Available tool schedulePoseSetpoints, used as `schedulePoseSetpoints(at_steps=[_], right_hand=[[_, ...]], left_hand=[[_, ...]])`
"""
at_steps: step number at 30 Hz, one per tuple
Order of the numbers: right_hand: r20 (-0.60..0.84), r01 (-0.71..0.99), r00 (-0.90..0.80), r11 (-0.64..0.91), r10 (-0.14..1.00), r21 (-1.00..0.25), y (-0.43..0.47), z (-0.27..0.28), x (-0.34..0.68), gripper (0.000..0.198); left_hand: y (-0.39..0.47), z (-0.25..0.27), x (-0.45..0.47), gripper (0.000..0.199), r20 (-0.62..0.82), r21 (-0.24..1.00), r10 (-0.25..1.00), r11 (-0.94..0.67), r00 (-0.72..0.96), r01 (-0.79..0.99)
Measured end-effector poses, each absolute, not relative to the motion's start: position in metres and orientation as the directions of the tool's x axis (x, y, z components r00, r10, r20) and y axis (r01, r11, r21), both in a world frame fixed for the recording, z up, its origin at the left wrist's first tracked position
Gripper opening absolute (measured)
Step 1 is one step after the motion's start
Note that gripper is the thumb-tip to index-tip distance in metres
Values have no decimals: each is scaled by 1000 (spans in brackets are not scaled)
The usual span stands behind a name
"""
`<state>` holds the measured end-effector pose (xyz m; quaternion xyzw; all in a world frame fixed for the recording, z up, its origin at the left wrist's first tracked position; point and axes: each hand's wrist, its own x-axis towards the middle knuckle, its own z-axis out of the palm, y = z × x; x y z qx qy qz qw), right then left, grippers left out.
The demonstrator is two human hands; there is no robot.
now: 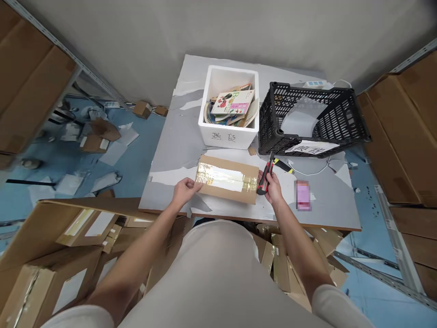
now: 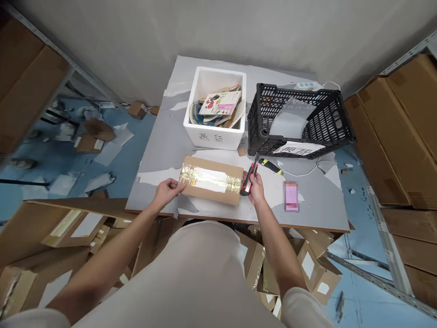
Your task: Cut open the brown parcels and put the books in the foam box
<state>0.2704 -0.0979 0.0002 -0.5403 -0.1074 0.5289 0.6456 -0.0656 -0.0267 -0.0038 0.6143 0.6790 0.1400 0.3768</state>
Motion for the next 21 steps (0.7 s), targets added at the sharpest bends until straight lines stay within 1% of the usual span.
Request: schedulePoseSetpoints(at_steps=[1, 2, 3, 4, 5, 6, 7, 8, 10, 12, 16, 18, 21], right_hand=[[-420, -534, 397, -167, 816, -829, -90, 0, 275, 32], [-410, -501, 381, -188, 829, -845, -86, 0, 279, 34], [-404, -462, 366, -213, 838, -861, -85, 0, 283, 36], [-403, -415, 352, -245, 845, -876, -89, 0, 288, 39], [-409, -355, 336, -288, 848, -889, -96, 0, 292, 42], [-421, -285, 318, -338, 850, -897, -106, 1, 297, 46], [-437, -210, 294, -389, 850, -897, -117, 2, 302, 52], [-455, -138, 264, -434, 850, -890, -129, 2, 305, 60], [-485, -33, 211, -489, 849, -871, -151, 4, 308, 74], [-496, 26, 183, -509, 849, -861, -167, 6, 305, 78], [-494, 135, 181, -519, 851, -844, -179, 14, 294, 69], [-498, 166, 188, -527, 846, -833, -180, 18, 291, 67], [-509, 168, 181, -537, 841, -827, -181, 20, 291, 67]], left_hand=[[-37, -5, -66, 46, -325, 664, 946, 221, 10, 714], [-44, -4, -64, 51, -276, 672, 961, 195, -2, 714], [-45, -1, -59, 57, -196, 669, 980, 126, 11, 732], [-44, 3, -54, 64, -102, 648, 993, 22, 59, 762], [-39, 8, -48, 69, -17, 603, 990, -104, 143, 791], [-34, 13, -41, 73, 33, 539, 965, -235, 259, 809], [-28, 17, -35, 75, 40, 468, 924, -353, 379, 810], [-24, 19, -29, 77, 11, 405, 877, -444, 481, 799], [-18, 20, -18, 85, -67, 312, 806, -542, 588, 780], [-18, 17, -11, 98, -102, 247, 796, -560, 596, 791], [-23, 11, -5, 115, -101, 179, 817, -546, 568, 818], [-24, 11, -4, 120, -106, 167, 822, -540, 560, 825], [-24, 11, -4, 122, -109, 167, 825, -535, 555, 828]])
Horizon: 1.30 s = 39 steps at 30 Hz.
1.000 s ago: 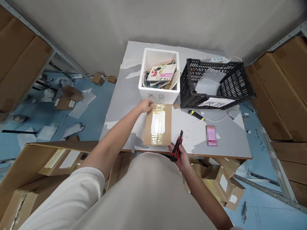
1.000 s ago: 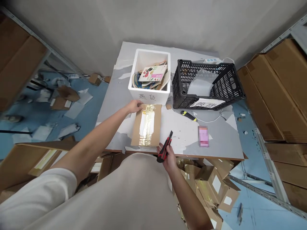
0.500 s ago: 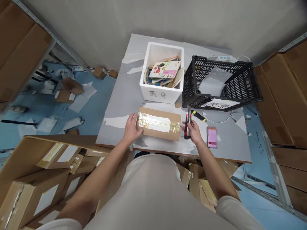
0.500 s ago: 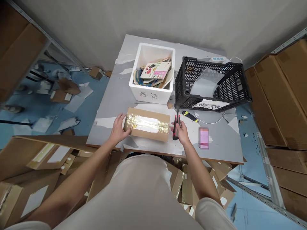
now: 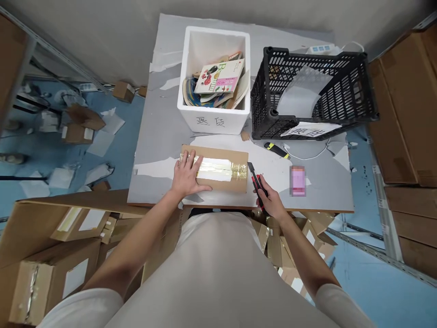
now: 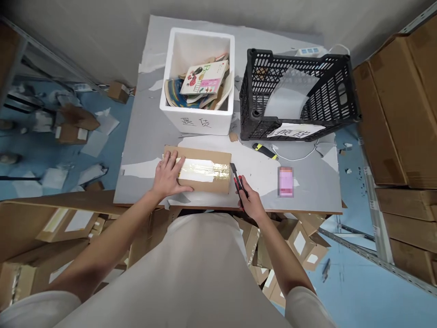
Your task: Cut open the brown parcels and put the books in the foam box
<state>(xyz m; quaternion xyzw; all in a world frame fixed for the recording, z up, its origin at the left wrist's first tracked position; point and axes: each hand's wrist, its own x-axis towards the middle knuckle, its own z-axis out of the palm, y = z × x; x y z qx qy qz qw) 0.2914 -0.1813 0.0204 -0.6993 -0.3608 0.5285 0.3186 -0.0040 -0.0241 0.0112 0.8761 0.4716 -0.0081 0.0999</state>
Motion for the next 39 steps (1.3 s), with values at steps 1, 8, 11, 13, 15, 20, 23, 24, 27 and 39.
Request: schedulePoseSetpoints(at_steps=[1, 8, 11, 13, 15, 20, 23, 24, 27, 39], right_hand=[[-513, 166, 176, -539, 840, -826, -182, 21, 292, 68], [-526, 110, 178, -548, 832, -829, -182, 19, 296, 70], [-517, 111, 169, -538, 839, -836, -181, 19, 298, 71], [-523, 118, 169, -544, 835, -831, -181, 20, 300, 72], [-538, 120, 160, -557, 828, -822, -181, 20, 301, 73], [-550, 123, 134, -565, 824, -816, -180, 19, 300, 72], [-557, 140, 116, -569, 822, -810, -174, 20, 301, 70], [-560, 148, 104, -570, 822, -808, -171, 21, 303, 70], [-557, 194, 54, -556, 829, -809, -164, 23, 316, 67], [-555, 265, -153, -507, 817, -820, -160, 18, 340, 65]], left_hand=[[-24, 11, -4, 122, -107, 171, 826, -534, 554, 828], [-24, 9, -4, 123, -90, 204, 832, -522, 547, 828], [-24, 10, -4, 124, -101, 217, 832, -516, 545, 829], [-24, 11, -4, 124, -118, 214, 836, -506, 537, 835], [-24, 12, -3, 124, -134, 210, 837, -499, 530, 841], [-24, 13, -4, 126, -139, 204, 833, -505, 536, 839], [-24, 13, -6, 129, -152, 208, 805, -541, 573, 815], [-24, 13, -6, 129, -156, 210, 797, -551, 584, 808], [-24, 15, -5, 128, -157, 205, 809, -535, 567, 820], [-22, 21, 1, 126, -256, 174, 809, -499, 529, 849]])
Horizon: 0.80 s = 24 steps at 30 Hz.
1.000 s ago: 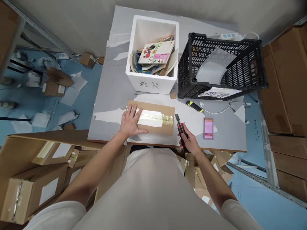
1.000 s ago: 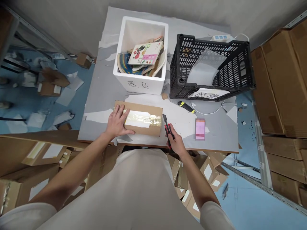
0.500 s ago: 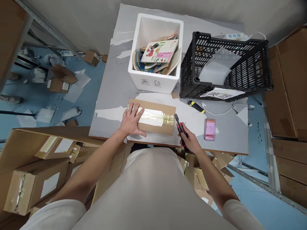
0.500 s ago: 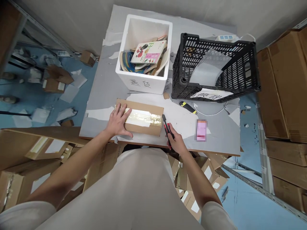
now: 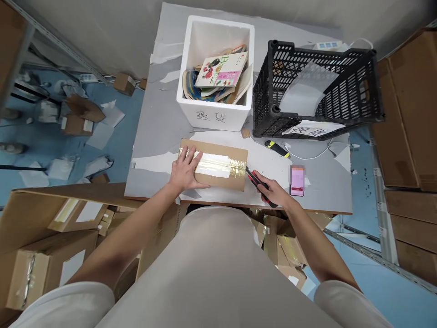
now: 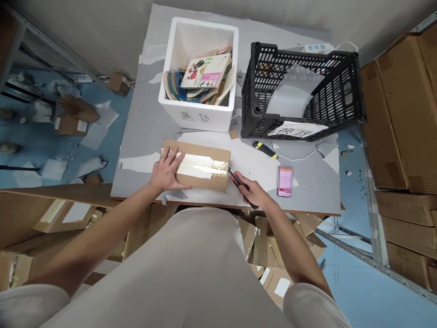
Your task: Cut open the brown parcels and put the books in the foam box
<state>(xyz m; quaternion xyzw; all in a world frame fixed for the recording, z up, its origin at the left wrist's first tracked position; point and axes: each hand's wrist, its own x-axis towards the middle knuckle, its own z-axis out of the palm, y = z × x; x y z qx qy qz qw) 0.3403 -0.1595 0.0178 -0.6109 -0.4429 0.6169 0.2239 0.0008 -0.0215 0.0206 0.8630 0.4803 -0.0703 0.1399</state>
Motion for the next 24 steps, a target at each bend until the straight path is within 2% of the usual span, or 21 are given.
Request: schedulePoseSetpoints(at_steps=[4, 14, 19, 24], right_hand=[[-603, 158, -138, -584, 786, -796, -173, 18, 336, 67], [-621, 31, -43, -620, 783, -784, -194, 19, 307, 76], [-564, 35, 39, -565, 825, -824, -214, 17, 291, 79], [-624, 11, 44, -625, 780, -781, -247, 15, 278, 81]], left_hand=[[-22, 21, 2, 123, -266, 184, 798, -509, 541, 841], [-23, 23, 3, 121, -277, 202, 784, -518, 555, 831], [-25, 25, 5, 121, -292, 195, 796, -494, 531, 847], [-25, 21, 3, 118, -245, 224, 794, -511, 556, 829]])
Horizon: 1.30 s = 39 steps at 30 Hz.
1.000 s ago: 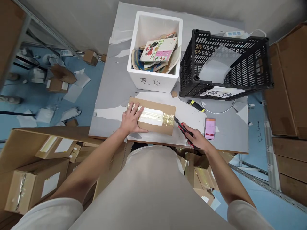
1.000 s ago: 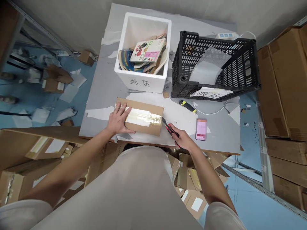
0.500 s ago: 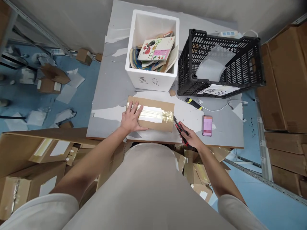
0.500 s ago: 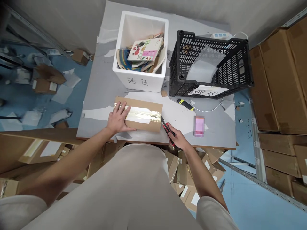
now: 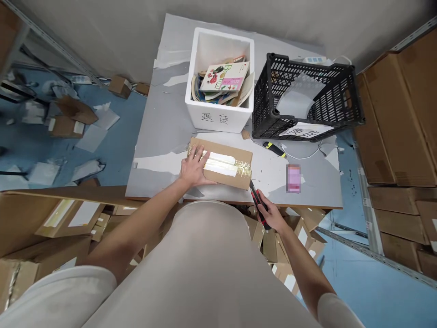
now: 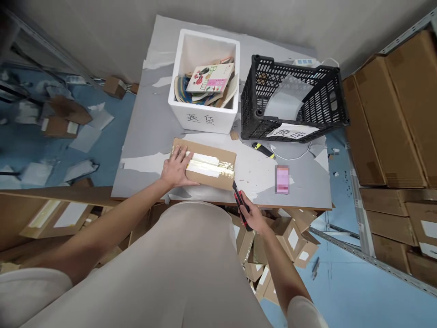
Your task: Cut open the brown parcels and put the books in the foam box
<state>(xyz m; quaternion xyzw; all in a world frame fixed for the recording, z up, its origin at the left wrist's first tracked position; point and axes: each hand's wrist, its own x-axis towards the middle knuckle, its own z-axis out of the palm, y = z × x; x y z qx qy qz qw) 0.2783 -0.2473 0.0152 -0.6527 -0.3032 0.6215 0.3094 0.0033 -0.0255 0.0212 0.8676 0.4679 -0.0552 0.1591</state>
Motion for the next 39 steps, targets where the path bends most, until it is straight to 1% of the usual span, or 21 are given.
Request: schedulePoseSetpoints(at_steps=[2, 4, 6, 8, 11, 12, 13, 14, 16, 17, 19, 21, 24, 27, 31, 34, 37, 39], right_hand=[[-616, 2, 74, -618, 784, -786, -258, 16, 278, 81], [-587, -21, 149, -591, 796, -807, -266, 16, 281, 81], [-548, -66, 261, -552, 794, -831, -269, 14, 285, 83], [-507, -107, 376, -507, 776, -855, -262, 8, 286, 78], [-447, -143, 466, -434, 763, -889, -233, -7, 274, 57], [-436, -155, 472, -415, 766, -897, -222, -13, 268, 54], [-437, -167, 464, -408, 770, -897, -211, -18, 261, 53], [-449, -177, 443, -415, 776, -892, -202, -22, 254, 52], [-481, -176, 393, -449, 784, -876, -190, -26, 245, 51], [-485, -165, 375, -458, 790, -873, -188, -26, 243, 50], [-452, -143, 369, -431, 812, -891, -187, -22, 245, 46], [-390, -140, 385, -365, 836, -921, -186, -16, 251, 44], [-328, -139, 391, -297, 860, -945, -176, -13, 261, 42], [-310, -103, 407, -294, 859, -950, -159, -21, 265, 40], [-372, -142, 418, -345, 829, -928, -142, -36, 267, 44], [-395, -136, 411, -373, 822, -918, -149, -42, 271, 45], [-416, -91, 396, -415, 819, -905, -172, -47, 272, 45], [-450, -78, 386, -457, 806, -886, -191, -52, 268, 46]], left_hand=[[-25, 19, 2, 119, -211, 242, 793, -524, 572, 816], [-25, 18, 0, 120, -172, 274, 788, -539, 592, 797], [-25, 17, -6, 123, -119, 336, 784, -545, 609, 768], [-28, 13, -18, 126, -34, 428, 802, -527, 596, 734], [-38, -1, -42, 131, 84, 573, 874, -435, 478, 695], [-43, -8, -50, 132, 83, 618, 901, -383, 427, 686], [-48, -16, -57, 131, 49, 665, 923, -316, 383, 676], [-53, -23, -63, 126, -13, 715, 935, -240, 355, 657], [-60, -36, -70, 106, -147, 813, 931, -79, 334, 577], [-62, -40, -71, 93, -185, 853, 926, -14, 329, 521], [-62, -40, -72, 73, -184, 904, 943, 51, 279, 424], [-59, -33, -70, 61, -139, 916, 975, 60, 172, 397], [-51, -23, -66, 51, -105, 891, 993, 72, 49, 448], [-45, -24, -58, 46, -142, 843, 988, 93, 54, 529], [-40, -41, -47, 45, -179, 808, 981, 100, 80, 580], [-45, -55, -52, 47, -188, 844, 977, 108, 101, 526], [-62, -72, -70, 51, -297, 897, 948, 236, 113, 374], [-79, -83, -83, 54, -356, 903, 919, 291, 170, 316]])
